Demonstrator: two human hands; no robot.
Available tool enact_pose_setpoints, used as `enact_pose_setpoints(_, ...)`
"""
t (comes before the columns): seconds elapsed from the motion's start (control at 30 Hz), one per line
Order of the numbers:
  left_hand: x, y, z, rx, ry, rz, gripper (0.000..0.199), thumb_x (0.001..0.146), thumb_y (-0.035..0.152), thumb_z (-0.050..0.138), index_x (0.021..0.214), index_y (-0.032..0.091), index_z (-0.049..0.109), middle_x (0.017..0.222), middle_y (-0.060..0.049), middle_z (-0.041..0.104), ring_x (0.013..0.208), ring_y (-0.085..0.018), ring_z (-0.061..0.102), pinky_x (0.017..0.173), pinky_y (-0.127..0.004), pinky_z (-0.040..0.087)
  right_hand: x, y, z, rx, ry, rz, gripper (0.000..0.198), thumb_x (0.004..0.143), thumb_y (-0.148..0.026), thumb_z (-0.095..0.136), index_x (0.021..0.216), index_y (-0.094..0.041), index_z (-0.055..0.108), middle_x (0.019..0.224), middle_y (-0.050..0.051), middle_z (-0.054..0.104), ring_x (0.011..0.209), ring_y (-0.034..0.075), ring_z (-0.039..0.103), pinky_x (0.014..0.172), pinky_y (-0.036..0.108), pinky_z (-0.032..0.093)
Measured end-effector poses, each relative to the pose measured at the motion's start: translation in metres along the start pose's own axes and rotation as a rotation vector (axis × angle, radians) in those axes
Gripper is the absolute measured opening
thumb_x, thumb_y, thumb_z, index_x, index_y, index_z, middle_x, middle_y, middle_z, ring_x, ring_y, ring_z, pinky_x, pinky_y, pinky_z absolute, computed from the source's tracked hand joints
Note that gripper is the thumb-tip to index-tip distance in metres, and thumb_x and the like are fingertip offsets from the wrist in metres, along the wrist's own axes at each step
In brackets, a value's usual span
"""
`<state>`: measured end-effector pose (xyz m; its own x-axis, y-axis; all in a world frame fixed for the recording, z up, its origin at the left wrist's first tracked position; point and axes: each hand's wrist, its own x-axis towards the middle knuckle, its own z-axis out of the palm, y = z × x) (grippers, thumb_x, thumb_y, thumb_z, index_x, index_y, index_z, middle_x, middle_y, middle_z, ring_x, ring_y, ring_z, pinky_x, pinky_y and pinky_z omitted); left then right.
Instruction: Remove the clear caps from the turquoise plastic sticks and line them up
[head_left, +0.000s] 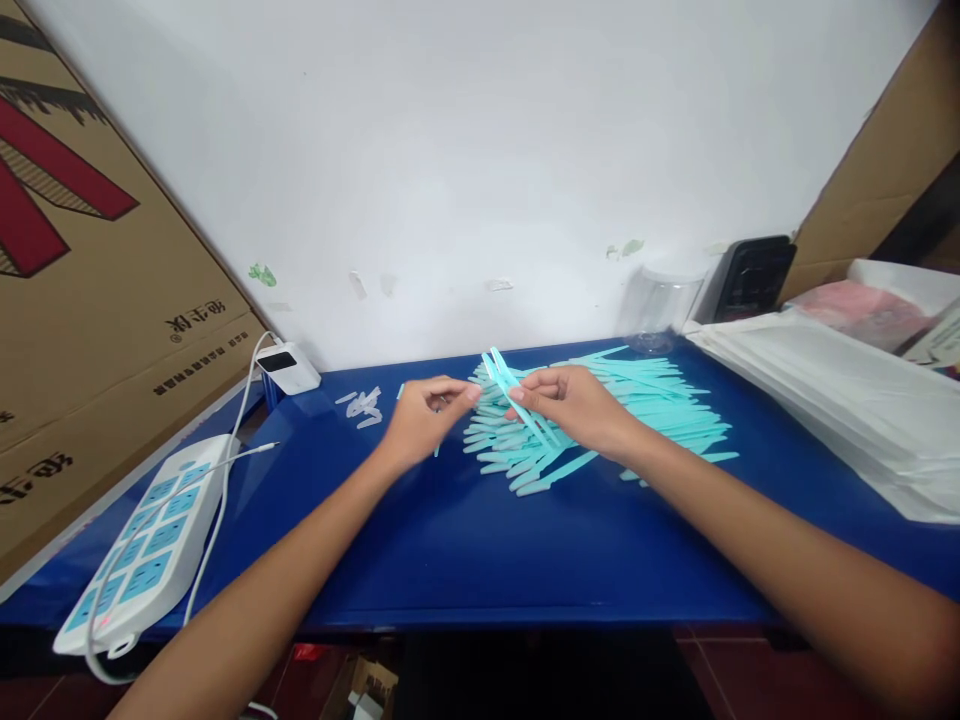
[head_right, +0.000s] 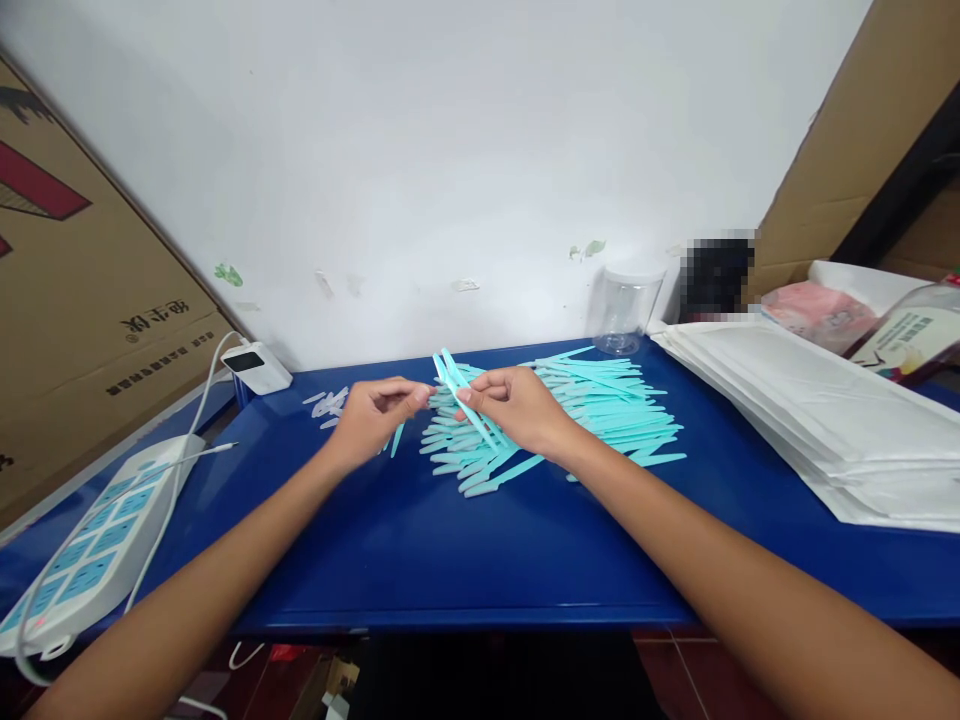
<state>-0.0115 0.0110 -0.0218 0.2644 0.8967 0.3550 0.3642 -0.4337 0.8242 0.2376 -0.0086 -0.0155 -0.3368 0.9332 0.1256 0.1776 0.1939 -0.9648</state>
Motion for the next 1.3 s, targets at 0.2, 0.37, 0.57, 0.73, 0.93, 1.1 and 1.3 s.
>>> enact_pose_setpoints(0.2, -0.019, 0.012, 0.030, -0.244, -0.121, -0.104, 0.039, 0.089, 0.059, 0.075, 0.089, 0.021, 0.084, 0.082, -0.006, 0.073, 0.073, -0.019, 0.064, 0.064, -0.031, 0.049, -0.005, 0.002, 0.016, 0.035, -0.086, -0.027, 0.054, 0.085, -0.069, 0.075, 0.091, -0.016, 0.072, 0.083, 0.006, 0.080, 0.055, 0.013, 0.052, 0.052, 0.026, 0.036)
enact_pose_setpoints(0.37, -0.019, 0.013, 0.027, -0.359, -0.057, -0.195, 0.037, 0.083, 0.055, 0.083, 0.074, 0.020, 0.078, 0.071, -0.002, 0.068, 0.065, -0.015, 0.061, 0.062, -0.030, 0.046, -0.008, 0.002, 0.022, 0.008, -0.135, -0.035, 0.048, 0.088, -0.065, 0.075, 0.089, -0.017, 0.072, 0.083, 0.004, 0.080, 0.051, 0.009, 0.041, 0.049, 0.025, 0.027)
enact_pose_setpoints(0.57, -0.012, 0.017, 0.014, -0.382, -0.103, -0.245, 0.036, 0.076, 0.051, 0.090, 0.074, 0.017, 0.080, 0.070, -0.003, 0.070, 0.067, -0.014, 0.060, 0.065, -0.029, 0.049, -0.010, -0.002, 0.022, -0.017, -0.157, -0.028, 0.046, 0.090, -0.063, 0.075, 0.091, -0.017, 0.074, 0.070, 0.000, 0.072, 0.057, 0.012, 0.055, 0.052, 0.024, 0.042)
enact_pose_setpoints(0.73, 0.011, 0.012, -0.049, -0.332, -0.194, -0.401, 0.044, 0.064, 0.051, 0.097, 0.088, 0.016, 0.085, 0.087, -0.010, 0.078, 0.075, -0.019, 0.071, 0.075, -0.034, 0.061, -0.005, -0.002, 0.012, 0.000, -0.114, 0.013, 0.048, 0.097, -0.063, 0.066, 0.104, -0.016, 0.074, 0.096, 0.011, 0.082, 0.077, 0.019, 0.074, 0.063, 0.028, 0.058)
enact_pose_setpoints(0.93, 0.027, -0.017, -0.119, -0.111, -0.087, -0.608, 0.051, 0.049, 0.047, 0.104, 0.083, 0.014, 0.084, 0.077, -0.008, 0.075, 0.063, -0.014, 0.067, 0.064, -0.028, 0.061, 0.001, 0.003, 0.002, -0.032, -0.045, 0.029, 0.042, 0.097, -0.057, 0.069, 0.103, -0.016, 0.074, 0.096, 0.013, 0.082, 0.073, 0.018, 0.072, 0.058, 0.028, 0.058)
enact_pose_setpoints(1.1, 0.031, -0.047, -0.129, 0.020, -0.011, -0.678, 0.053, 0.039, 0.048, 0.105, 0.069, 0.015, 0.077, 0.065, -0.009, 0.073, 0.063, -0.020, 0.070, 0.061, -0.030, 0.060, 0.003, 0.006, 0.002, -0.028, -0.035, 0.061, 0.037, 0.095, -0.054, 0.072, 0.100, -0.017, 0.073, 0.093, 0.011, 0.082, 0.073, 0.018, 0.071, 0.057, 0.027, 0.058)
enact_pose_setpoints(1.3, 0.033, -0.064, -0.129, 0.104, 0.023, -0.714, 0.061, 0.030, 0.049, 0.105, 0.068, 0.014, 0.073, 0.064, -0.008, 0.072, 0.059, -0.018, 0.068, 0.063, -0.031, 0.061, 0.001, 0.004, 0.002, -0.047, -0.045, 0.051, 0.036, 0.097, -0.052, 0.071, 0.099, -0.016, 0.074, 0.093, 0.011, 0.082, 0.074, 0.017, 0.070, 0.057, 0.026, 0.058)
